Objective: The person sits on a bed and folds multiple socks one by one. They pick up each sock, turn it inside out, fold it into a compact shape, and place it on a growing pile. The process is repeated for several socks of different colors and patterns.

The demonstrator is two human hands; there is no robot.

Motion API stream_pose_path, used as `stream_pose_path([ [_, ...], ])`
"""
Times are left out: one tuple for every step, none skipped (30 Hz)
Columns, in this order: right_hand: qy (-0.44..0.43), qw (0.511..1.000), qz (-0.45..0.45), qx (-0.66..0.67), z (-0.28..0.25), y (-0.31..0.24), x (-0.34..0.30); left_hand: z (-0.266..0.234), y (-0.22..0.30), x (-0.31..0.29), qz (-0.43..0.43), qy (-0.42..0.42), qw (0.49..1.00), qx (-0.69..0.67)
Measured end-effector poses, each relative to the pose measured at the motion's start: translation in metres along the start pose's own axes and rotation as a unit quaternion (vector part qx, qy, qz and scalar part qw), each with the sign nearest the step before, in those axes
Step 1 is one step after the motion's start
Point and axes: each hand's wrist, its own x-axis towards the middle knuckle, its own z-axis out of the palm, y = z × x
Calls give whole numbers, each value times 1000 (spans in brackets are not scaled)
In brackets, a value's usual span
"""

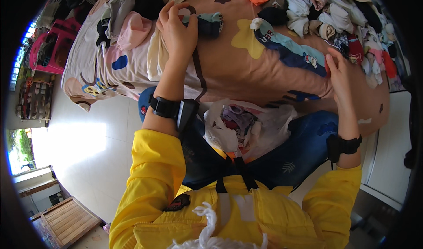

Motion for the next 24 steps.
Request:
stream_pose_path([
  [-20, 1000, -9, -19, 1, -1, 2, -2, 5, -2, 36, 24, 996, 75],
  [-31, 999, -21, -31, 2, -2, 3, -2, 9, -1, 78, 56, 983, 156],
  [-43, 998, -20, -40, 3, -4, 4, -2, 15, -1, 80, 42, 994, 57],
  [-87, 994, -38, -52, 3, -6, 4, -2, 21, -1, 87, 36, 995, -36],
  [-135, 990, -26, -25, 2, -10, 4, -1, 28, 0, 85, 28, 987, -130],
  [-192, 981, -5, 5, 1, -14, 4, 1, 38, -8, 27, -54, 973, -223],
  [-244, 969, 26, 38, 0, -19, 4, 3, 51, -20, -26, -127, 937, -325],
  [-237, 966, 47, 93, 2, -23, 3, 8, 62, -27, -24, -189, 919, -346],
  [-256, 958, 31, 123, 4, -29, 2, 16, 76, -36, -32, -199, 919, -339],
  [-276, 949, 15, 152, 7, -34, -1, 21, 83, -42, -56, -243, 920, -302],
  [-296, 938, 1, 181, 11, -39, -4, 27, 90, -46, -121, -302, 891, -318],
  [-344, 921, 33, 180, 13, -45, -6, 31, 93, -47, -78, -285, 910, -290],
  [-347, 917, 38, 192, 17, -51, -8, 34, 94, -47, -59, -292, 918, -261],
  [-347, 914, 43, 204, 22, -54, -10, 35, 91, -43, -102, -313, 885, -330],
  [-346, 910, 56, 223, 25, -57, -12, 35, 85, -36, -141, -328, 844, -401],
  [-311, 921, 27, 232, 26, -58, -13, 33, 81, -30, -209, -359, 795, -443],
  [-261, 932, 45, 248, 26, -58, -13, 27, 76, -28, -274, -332, 751, -501],
  [-215, 938, 59, 265, 25, -56, -13, 23, 71, -24, -351, -305, 694, -549],
  [-192, 937, 45, 289, 22, -53, -12, 18, 66, -22, -395, -276, 627, -612],
  [-147, 940, 52, 303, 19, -49, -10, 13, 59, -16, -426, -278, 585, -632],
  [-137, 937, 85, 310, 15, -44, -7, 7, 53, -14, -432, -271, 523, -683],
  [-130, 935, 109, 312, 9, -39, -6, 6, 52, -13, -447, -249, 504, -696],
  [-117, 934, 137, 308, 5, -33, -5, 4, 51, -13, -465, -214, 483, -710],
  [-96, 931, 164, 312, 4, -28, -5, 3, 50, -13, -475, -204, 495, -698],
])
